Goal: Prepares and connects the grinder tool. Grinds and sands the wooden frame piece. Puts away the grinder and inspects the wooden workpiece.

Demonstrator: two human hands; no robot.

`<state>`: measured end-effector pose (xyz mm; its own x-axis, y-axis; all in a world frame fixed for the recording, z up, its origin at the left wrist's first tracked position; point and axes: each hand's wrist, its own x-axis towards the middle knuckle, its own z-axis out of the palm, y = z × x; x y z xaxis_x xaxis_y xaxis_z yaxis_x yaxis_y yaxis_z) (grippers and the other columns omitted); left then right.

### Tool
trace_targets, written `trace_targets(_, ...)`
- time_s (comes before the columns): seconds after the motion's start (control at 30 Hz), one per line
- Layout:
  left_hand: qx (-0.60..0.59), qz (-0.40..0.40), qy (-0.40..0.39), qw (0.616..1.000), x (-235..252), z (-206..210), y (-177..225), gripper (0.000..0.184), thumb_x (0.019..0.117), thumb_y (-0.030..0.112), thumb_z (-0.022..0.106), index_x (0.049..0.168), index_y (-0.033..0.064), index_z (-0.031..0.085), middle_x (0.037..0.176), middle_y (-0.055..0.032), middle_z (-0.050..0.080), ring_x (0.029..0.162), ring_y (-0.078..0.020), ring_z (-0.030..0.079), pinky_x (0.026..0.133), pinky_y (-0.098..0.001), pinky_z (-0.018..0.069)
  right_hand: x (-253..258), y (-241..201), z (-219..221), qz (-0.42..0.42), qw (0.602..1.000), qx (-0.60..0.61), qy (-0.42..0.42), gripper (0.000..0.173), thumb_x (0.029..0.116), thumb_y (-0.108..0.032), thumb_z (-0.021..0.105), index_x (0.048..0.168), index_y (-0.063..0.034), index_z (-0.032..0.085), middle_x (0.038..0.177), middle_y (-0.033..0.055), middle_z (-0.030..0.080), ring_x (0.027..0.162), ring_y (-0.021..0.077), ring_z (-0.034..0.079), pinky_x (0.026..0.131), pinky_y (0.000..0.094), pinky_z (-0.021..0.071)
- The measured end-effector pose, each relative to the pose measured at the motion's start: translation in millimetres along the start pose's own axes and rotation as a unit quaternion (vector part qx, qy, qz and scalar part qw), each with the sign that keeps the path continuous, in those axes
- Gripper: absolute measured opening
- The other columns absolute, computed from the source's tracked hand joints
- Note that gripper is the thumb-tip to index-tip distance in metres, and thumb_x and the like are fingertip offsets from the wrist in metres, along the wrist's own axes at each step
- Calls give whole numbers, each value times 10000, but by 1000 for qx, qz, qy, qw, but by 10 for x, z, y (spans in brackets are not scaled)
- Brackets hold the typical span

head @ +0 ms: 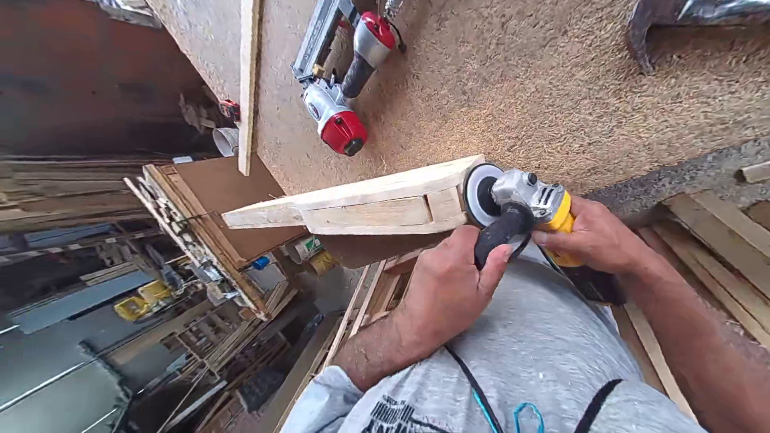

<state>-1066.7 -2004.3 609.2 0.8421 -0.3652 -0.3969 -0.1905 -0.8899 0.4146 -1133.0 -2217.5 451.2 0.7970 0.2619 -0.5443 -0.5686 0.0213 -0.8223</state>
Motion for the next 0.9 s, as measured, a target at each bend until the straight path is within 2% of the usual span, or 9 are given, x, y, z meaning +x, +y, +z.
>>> trace_targets(0.03,24,0,-15,1000,53,53,55,424,1019,446,573,979,41,691,730,-35,663,595,-98,631,512,-294,541,24,124,-10,-4,999,38,-5,513,802,-529,790,1156,-177,671,960,-87,737,857,12,704,777,279,617)
trace_targets(0.1,44,14,-31,998,24,67,107,447,1021,469,557,997,43,689,738,-40,676,599,-109,647,500,-304,543,-26,202,-44,-18,998,55,-9,532,801,-530,785,1181,-178,662,987,-96,736,886,2,703,795,263,616)
trace_targets(0.23,28,71,-21,997,-274,-158,88,461,1026,442,546,1043,4,687,745,-46,685,612,-59,639,519,-230,538,-256,3,2,-56,998,-16,2,633,774,-657,771,1181,-185,661,963,-108,721,880,-34,681,776,257,602)
trace_targets(0.4,44,71,12,996,-504,-364,-76,492,1044,449,507,1059,-12,676,773,-65,690,661,-13,640,591,-166,538,-138,-193,229,-82,993,-77,-26,686,786,-701,723,1206,-164,649,935,-60,716,866,12,679,745,321,586)
trace_targets(0.57,62,56,-9,996,-234,-8,-3,448,1024,420,549,1023,-3,695,749,-61,692,614,-76,647,524,-245,543,-55,252,141,-66,998,-3,-9,607,797,-618,769,1185,-164,661,977,-83,728,897,-22,685,800,270,600)
trace_targets(0.67,61,66,-21,996,-119,135,-12,437,1019,415,564,1020,-2,697,750,-68,695,607,-100,652,510,-269,542,-130,400,85,-58,998,0,33,623,798,-631,762,1185,-153,659,976,-78,727,894,-23,686,794,266,604)
trace_targets(0.8,33,116,-13,993,-392,-143,-121,498,1056,457,495,1063,-11,665,809,-88,708,688,-64,673,609,-209,561,-379,33,180,-75,992,-88,57,687,799,-692,719,1208,-144,657,957,-35,729,880,15,687,747,317,592)
trace_targets(0.9,24,105,4,994,-652,-353,-307,504,1062,491,475,1098,19,650,833,-66,701,725,-31,671,646,-184,563,-405,-251,390,-95,984,-141,50,683,819,-685,690,1210,-125,647,928,19,729,833,125,708,677,405,587)
